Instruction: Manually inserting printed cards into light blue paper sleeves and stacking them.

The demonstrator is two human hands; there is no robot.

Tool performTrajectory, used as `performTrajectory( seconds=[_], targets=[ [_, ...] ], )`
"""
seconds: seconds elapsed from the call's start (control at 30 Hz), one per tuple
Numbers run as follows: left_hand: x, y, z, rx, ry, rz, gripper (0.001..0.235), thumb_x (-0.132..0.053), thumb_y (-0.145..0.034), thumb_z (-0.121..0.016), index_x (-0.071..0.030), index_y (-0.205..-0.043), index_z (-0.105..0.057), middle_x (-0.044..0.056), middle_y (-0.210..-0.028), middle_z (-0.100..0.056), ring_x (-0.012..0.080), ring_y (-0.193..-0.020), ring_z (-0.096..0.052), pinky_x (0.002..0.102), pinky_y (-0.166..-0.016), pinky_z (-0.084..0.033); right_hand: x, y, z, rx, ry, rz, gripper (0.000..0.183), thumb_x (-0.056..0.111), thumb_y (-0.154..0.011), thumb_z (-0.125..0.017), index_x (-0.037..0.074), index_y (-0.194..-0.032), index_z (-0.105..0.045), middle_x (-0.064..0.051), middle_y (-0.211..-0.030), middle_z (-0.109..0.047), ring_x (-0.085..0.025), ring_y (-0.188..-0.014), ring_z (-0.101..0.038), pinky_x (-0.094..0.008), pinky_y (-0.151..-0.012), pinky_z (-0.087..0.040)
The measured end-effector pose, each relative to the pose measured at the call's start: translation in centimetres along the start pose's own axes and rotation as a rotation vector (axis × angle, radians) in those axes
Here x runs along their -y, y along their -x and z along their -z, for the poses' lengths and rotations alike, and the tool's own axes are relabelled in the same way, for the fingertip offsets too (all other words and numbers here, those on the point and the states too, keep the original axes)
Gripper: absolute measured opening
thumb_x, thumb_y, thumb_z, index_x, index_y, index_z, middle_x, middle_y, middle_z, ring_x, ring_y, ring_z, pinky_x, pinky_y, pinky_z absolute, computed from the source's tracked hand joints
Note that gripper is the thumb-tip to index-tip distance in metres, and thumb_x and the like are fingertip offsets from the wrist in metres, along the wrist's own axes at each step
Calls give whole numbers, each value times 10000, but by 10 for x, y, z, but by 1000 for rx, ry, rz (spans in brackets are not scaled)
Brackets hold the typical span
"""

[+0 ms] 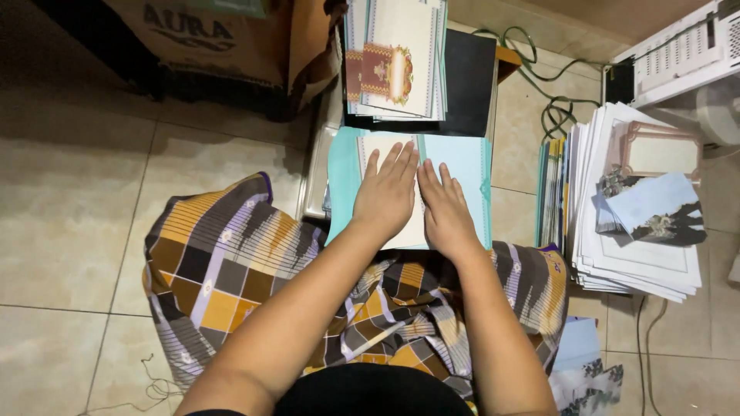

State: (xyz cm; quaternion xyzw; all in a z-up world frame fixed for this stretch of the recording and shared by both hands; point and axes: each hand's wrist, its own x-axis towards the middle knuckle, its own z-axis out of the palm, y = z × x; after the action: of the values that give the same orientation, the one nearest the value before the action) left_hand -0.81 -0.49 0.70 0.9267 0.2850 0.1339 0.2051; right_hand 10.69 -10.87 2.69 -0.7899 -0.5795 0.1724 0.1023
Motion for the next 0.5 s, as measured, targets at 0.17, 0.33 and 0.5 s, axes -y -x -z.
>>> performTrajectory(
  seconds=[0.17,0.33,0.5],
  targets=[
    [-4,-4,15,165,-65,99,549,-221,-1084,-222,-23,-1595,-262,165,-1682,-236,296,-1570,-156,530,-1259,-7,18,43,4,13,-52,-18,626,-4,-991,-381,81,-1604,-285,-129,-1672,-250,-368,-1541,-161,-526,-1236,-90],
    [-10,0,9,268,-90,105,584,-262,-1084,-179,-9,-1610,-183,184,-1699,-148,318,-1581,-72,549,-1258,26,6,21,3,42,-27,-38,603,26,-1010,-387,79,-1603,-287,-137,-1665,-265,-360,-1540,-183,-537,-1233,-95],
    [-14,10,6,334,-138,41,609,-290,-1069,-165,-27,-1619,-147,158,-1710,-107,320,-1582,-49,561,-1260,15,-11,-46,3,-71,73,41,579,47,-1039,-376,77,-1611,-288,-126,-1677,-258,-321,-1552,-194,-523,-1247,-109]
  ],
)
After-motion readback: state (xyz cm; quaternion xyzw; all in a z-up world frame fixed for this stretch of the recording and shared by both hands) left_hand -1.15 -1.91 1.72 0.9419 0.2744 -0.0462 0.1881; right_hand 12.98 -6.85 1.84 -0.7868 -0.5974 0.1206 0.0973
